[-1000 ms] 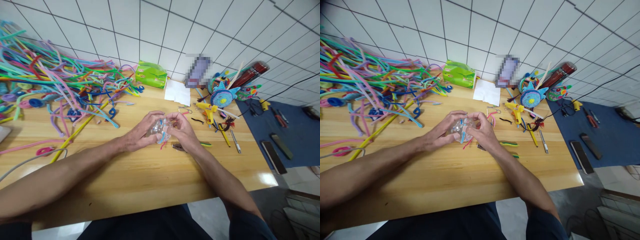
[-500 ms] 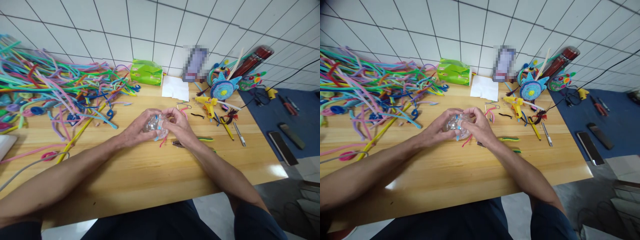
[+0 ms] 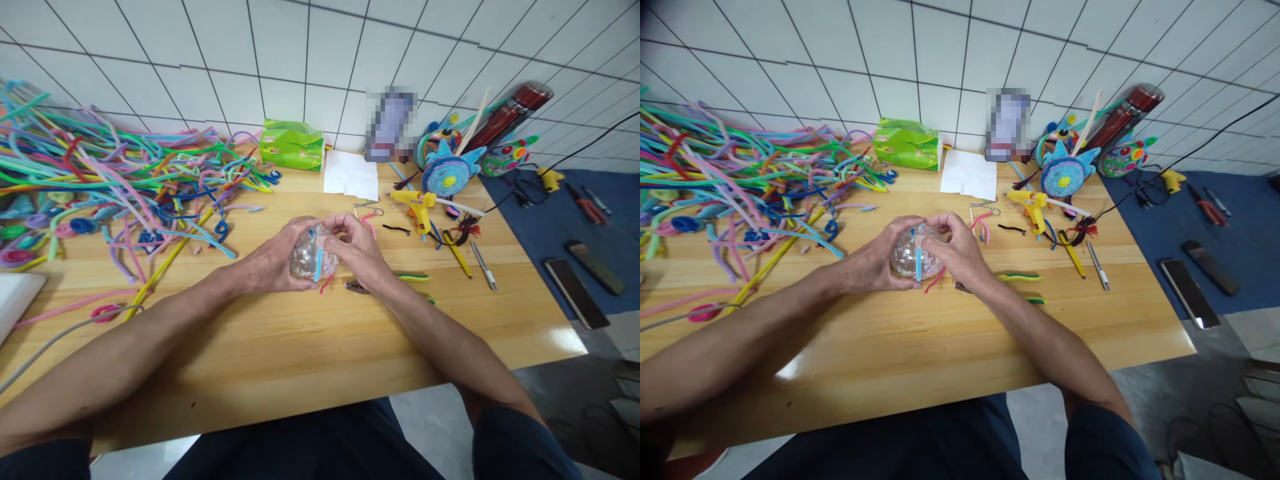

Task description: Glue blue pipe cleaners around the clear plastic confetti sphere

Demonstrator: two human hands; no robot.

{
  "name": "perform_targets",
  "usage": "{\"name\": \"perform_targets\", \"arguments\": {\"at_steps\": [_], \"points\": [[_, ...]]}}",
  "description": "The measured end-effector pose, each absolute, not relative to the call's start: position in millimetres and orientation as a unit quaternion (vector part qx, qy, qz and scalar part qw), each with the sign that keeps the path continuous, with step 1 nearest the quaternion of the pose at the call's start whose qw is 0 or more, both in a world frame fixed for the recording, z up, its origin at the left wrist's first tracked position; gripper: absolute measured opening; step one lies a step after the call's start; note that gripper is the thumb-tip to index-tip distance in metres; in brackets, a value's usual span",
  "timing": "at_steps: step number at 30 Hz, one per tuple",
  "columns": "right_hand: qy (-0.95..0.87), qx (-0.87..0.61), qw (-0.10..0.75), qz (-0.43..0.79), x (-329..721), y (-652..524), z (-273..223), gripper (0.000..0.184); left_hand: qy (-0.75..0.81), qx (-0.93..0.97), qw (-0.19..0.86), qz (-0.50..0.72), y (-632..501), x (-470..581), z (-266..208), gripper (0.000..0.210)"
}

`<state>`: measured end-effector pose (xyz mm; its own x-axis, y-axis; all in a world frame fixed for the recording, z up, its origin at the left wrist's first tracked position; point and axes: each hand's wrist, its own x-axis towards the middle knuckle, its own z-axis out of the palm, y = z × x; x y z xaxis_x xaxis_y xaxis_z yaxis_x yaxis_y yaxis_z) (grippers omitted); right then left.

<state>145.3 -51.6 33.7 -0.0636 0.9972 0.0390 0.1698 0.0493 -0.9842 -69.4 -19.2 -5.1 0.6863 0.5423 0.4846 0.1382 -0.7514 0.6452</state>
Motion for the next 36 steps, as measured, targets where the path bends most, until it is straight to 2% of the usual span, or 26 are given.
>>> {"name": "perform_targets", "arguments": {"at_steps": [5,14,20,23,36], "points": [[-0.564,-0.514,0.451,0.463,144,-52,33,0.033,0.19,0.88,0.265,0.345,-22,-68,0,0.096],[-0.571,-0.521,0.443,0.454,145,-53,32,0.029,0.18,0.875,0.286,0.347,-19,-70,-4,0.091],[-0.573,-0.52,0.443,0.453,145,-53,30,0.03,0.249,0.82,0.4,0.326,-31,-68,10,0.064],[-0.577,-0.521,0.439,0.45,144,-55,31,0.032,0.285,0.783,0.443,0.333,-37,-66,13,0.059],[-0.598,-0.502,0.431,0.453,147,-57,33,0.036,0.259,0.792,0.406,0.375,-42,-61,11,0.051]]}}
